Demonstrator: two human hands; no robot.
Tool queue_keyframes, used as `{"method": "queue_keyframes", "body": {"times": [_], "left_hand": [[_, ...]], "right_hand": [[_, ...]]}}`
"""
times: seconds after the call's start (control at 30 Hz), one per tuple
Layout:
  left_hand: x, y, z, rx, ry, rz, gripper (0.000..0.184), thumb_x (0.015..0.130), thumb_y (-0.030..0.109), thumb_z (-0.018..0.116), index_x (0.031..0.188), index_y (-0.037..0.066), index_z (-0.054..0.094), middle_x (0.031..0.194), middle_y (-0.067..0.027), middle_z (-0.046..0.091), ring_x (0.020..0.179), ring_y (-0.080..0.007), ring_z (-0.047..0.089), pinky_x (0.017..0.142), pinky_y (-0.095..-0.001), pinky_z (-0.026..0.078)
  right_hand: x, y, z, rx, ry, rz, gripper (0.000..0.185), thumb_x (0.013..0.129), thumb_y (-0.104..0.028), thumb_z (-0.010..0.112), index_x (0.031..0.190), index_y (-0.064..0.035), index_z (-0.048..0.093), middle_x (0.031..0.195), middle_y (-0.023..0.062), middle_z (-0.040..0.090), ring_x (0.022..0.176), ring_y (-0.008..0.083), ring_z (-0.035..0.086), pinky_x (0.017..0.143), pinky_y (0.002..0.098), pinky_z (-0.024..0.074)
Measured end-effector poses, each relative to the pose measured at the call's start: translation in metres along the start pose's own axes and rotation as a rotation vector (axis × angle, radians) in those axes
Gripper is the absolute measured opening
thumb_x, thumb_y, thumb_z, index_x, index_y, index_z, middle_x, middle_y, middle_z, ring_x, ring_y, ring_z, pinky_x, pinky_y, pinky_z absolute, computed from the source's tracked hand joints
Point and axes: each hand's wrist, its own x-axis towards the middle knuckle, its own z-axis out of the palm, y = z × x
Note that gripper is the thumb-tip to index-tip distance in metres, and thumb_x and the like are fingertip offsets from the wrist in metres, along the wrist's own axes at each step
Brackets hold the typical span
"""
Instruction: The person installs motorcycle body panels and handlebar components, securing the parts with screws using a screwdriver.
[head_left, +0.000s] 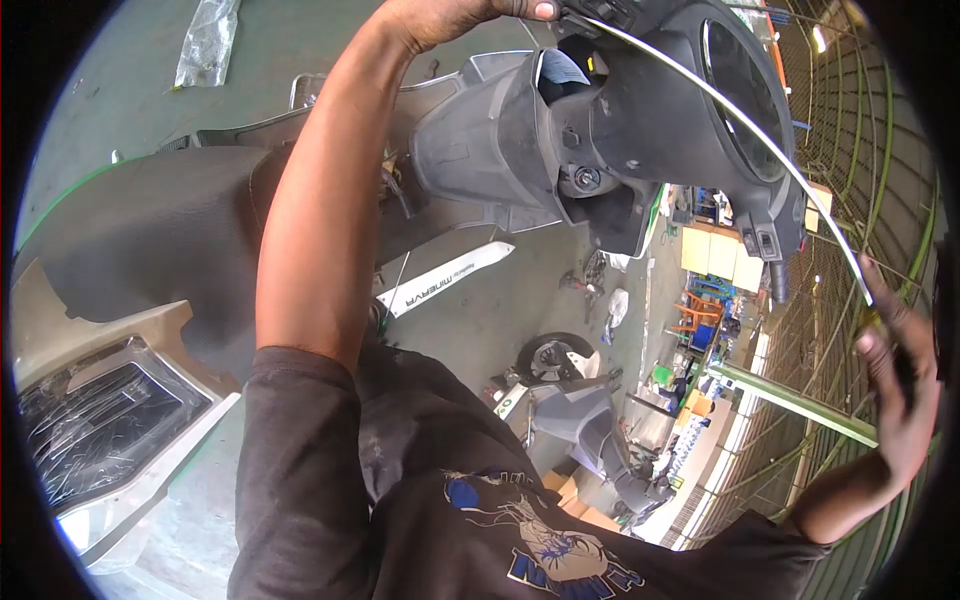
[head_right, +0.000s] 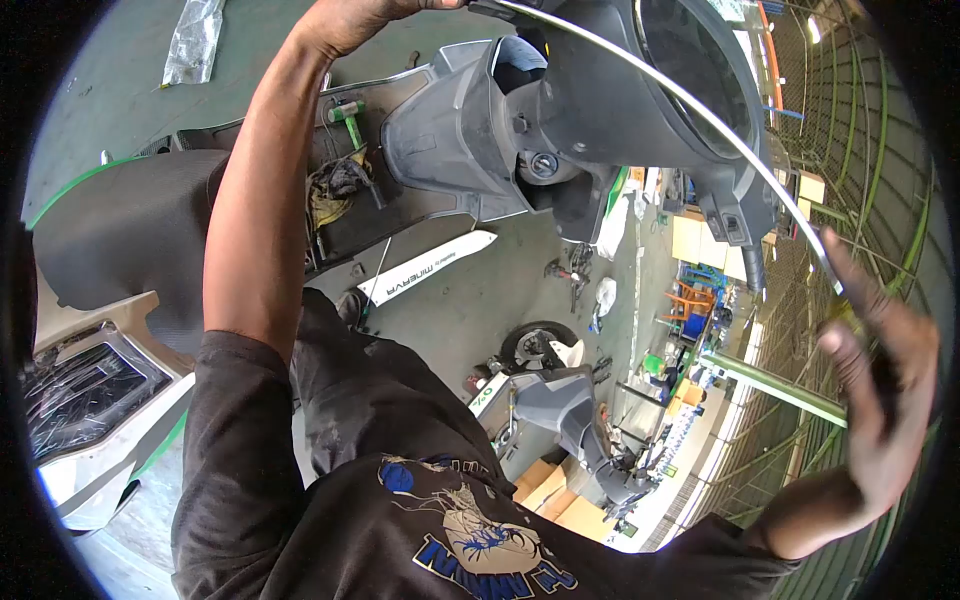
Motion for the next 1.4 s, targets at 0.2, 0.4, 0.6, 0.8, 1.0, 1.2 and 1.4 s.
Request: {"method": "queue_keyframes", "body": {"times": [0.2, 0.4, 0.6, 0.8, 1.0, 1.2, 1.4], "left_hand": [[0.003, -0.003, -0.002, -0.024, 0.018, -0.050, 0.055, 0.070, 0.000, 0.082, 0.120, 0.001, 0.058, 0.113, -0.0054, 0.064, 0.107, -0.0173, 0.056, 0.097, -0.0332, 0.043], [0.001, -0.004, 0.001, -0.015, 0.076, 0.000, 0.061, 0.067, 0.001, 0.084, 0.121, 0.002, 0.057, 0.115, -0.0046, 0.063, 0.109, -0.0176, 0.055, 0.098, -0.0323, 0.041], [0.002, 0.017, -0.001, 0.109, 0.051, -0.108, 0.065, 0.066, 0.001, 0.084, 0.124, 0.002, 0.054, 0.116, -0.0059, 0.062, 0.109, -0.0191, 0.055, 0.098, -0.0331, 0.042], [0.004, -0.003, -0.001, -0.084, 0.030, 0.034, 0.069, 0.066, -0.001, 0.084, 0.126, 0.000, 0.050, 0.117, -0.0080, 0.062, 0.112, -0.0210, 0.055, 0.100, -0.0352, 0.043], [0.005, -0.008, 0.001, -0.148, 0.037, 0.068, 0.068, 0.065, -0.002, 0.083, 0.125, 0.000, 0.051, 0.118, -0.0088, 0.062, 0.112, -0.0216, 0.055, 0.101, -0.0357, 0.043], [0.006, -0.001, 0.000, -0.022, 0.040, 0.073, 0.065, 0.064, -0.002, 0.084, 0.123, 0.001, 0.054, 0.117, -0.0092, 0.062, 0.113, -0.0216, 0.055, 0.102, -0.0356, 0.042], [0.008, -0.006, -0.005, -0.018, -0.012, 0.065, 0.064, 0.063, -0.001, 0.084, 0.121, 0.001, 0.057, 0.116, -0.0095, 0.064, 0.112, -0.0230, 0.055, 0.101, -0.0372, 0.040]], "right_hand": [[-0.014, -0.022, 0.053, 0.269, 0.032, 0.101, 0.044, 0.084, -0.009, 0.065, 0.127, -0.0031, 0.059, 0.084, 0.0144, 0.068, 0.061, 0.0199, 0.057, 0.065, 0.0330, 0.0480], [-0.027, -0.065, 0.111, 0.342, 0.146, 0.061, 0.062, 0.078, 0.004, 0.068, 0.137, -0.0045, 0.051, 0.070, 0.0123, 0.056, 0.057, 0.0217, 0.052, 0.056, 0.0325, 0.0443], [-0.025, -0.085, 0.069, 0.276, -0.018, 0.265, 0.051, 0.083, 0.008, 0.059, 0.133, -0.0009, 0.054, 0.085, 0.0165, 0.064, 0.069, 0.0170, 0.057, 0.068, 0.0279, 0.0469], [-0.027, -0.090, 0.070, 0.285, 0.006, 0.273, 0.049, 0.085, 0.007, 0.058, 0.133, 0.0003, 0.053, 0.092, 0.0195, 0.066, 0.074, 0.0188, 0.060, 0.071, 0.0297, 0.0483], [-0.030, -0.097, 0.074, 0.257, -0.048, 0.276, 0.050, 0.086, 0.007, 0.057, 0.135, 0.0014, 0.050, 0.095, 0.0219, 0.065, 0.075, 0.0222, 0.061, 0.072, 0.0319, 0.0490], [-0.029, -0.103, 0.061, 0.219, -0.035, 0.224, 0.051, 0.087, 0.003, 0.055, 0.138, -0.0009, 0.047, 0.079, 0.0135, 0.062, 0.066, 0.0188, 0.057, 0.065, 0.0295, 0.0468], [-0.002, -0.055, -0.029, 0.073, -0.266, 0.058, 0.037, 0.097, -0.009, 0.051, 0.135, -0.0097, 0.053, 0.114, 0.0165, 0.067, 0.052, 0.0069, 0.056, 0.039, 0.0161, 0.0446]]}}
